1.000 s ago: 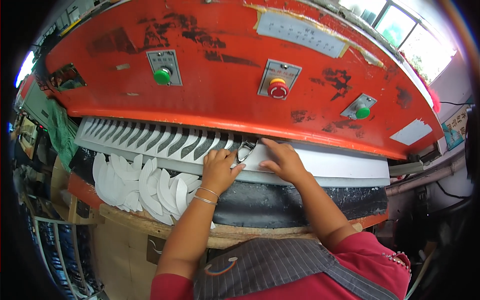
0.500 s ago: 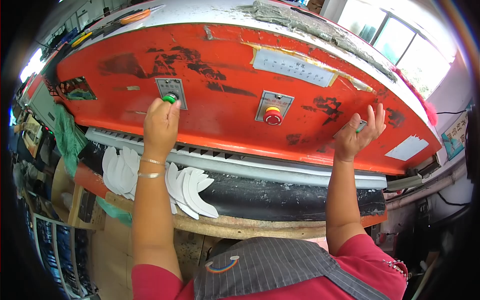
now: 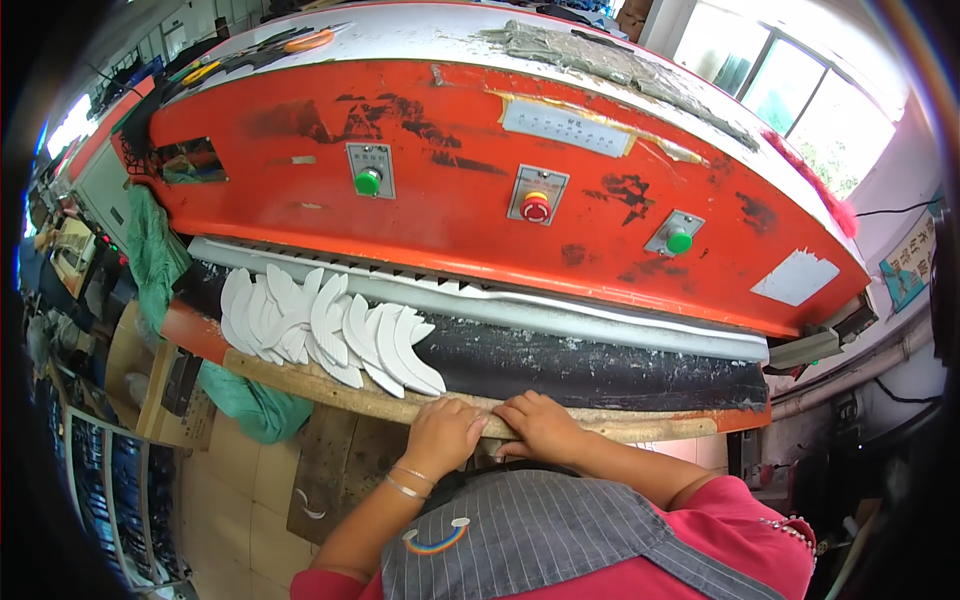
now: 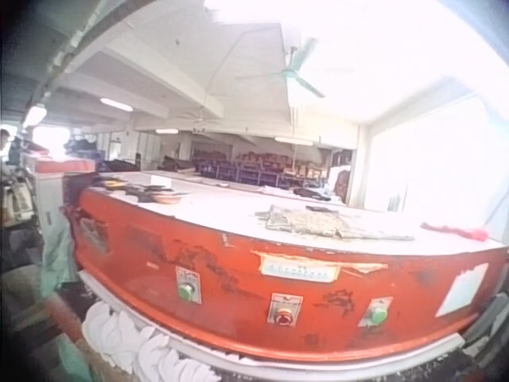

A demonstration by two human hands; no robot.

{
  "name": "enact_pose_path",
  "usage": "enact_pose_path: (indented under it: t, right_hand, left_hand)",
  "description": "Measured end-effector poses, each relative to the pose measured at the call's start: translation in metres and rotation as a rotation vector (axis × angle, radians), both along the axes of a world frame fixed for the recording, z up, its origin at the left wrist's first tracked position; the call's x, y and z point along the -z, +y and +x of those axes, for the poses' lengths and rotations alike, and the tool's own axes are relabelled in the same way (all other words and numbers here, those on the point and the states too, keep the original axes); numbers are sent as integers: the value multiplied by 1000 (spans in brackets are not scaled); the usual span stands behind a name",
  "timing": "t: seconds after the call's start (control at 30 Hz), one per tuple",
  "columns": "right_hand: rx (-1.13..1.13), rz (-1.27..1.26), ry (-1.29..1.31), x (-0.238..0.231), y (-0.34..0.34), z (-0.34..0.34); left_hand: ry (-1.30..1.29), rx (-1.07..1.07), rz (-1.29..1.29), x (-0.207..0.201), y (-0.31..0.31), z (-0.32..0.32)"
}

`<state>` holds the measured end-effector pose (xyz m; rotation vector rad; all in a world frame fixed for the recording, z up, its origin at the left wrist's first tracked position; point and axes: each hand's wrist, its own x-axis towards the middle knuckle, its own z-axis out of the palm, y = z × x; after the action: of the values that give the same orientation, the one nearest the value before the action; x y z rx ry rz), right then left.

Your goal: The operator uses a manual press machine to cut or shape white synthetic components for shoe assembly.

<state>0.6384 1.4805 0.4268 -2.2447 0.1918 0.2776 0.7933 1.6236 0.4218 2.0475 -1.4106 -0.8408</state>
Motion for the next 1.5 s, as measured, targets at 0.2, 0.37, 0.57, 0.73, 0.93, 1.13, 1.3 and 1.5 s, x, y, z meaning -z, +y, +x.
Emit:
enact_pose_path:
  t: [0.2,0.37,0.57,0.73,0.93,1.13,1.3,1.5]
  right_hand:
    - [179,-212,71,21,38,-12]
    - [163,-176,111,13,56,-18]
    - [-96,301,408,2,21,-8]
    - [44,-474,-163,45,-31,65]
    - [-408,-642,-139,88,-29,93]
    - [-146,-354,9,46,-28,87]
    - [92,-49,-53,-66,-25,20]
    - [622,278,8,-82,6,-30]
  left_hand:
    - [-132,-80,-80,25,12,-22]
    - [-73,51,104,21,26,-18]
    - [104,67,128,24,16,8]
    - [-232,-250,-224,62,-27,28]
    - [-459,-136,117,102,-16,22]
    - [-522,-175,66,117,-5,18]
    - [-303,-108,267,89,-15,27]
    - [519,281,-332,28,16,-33]
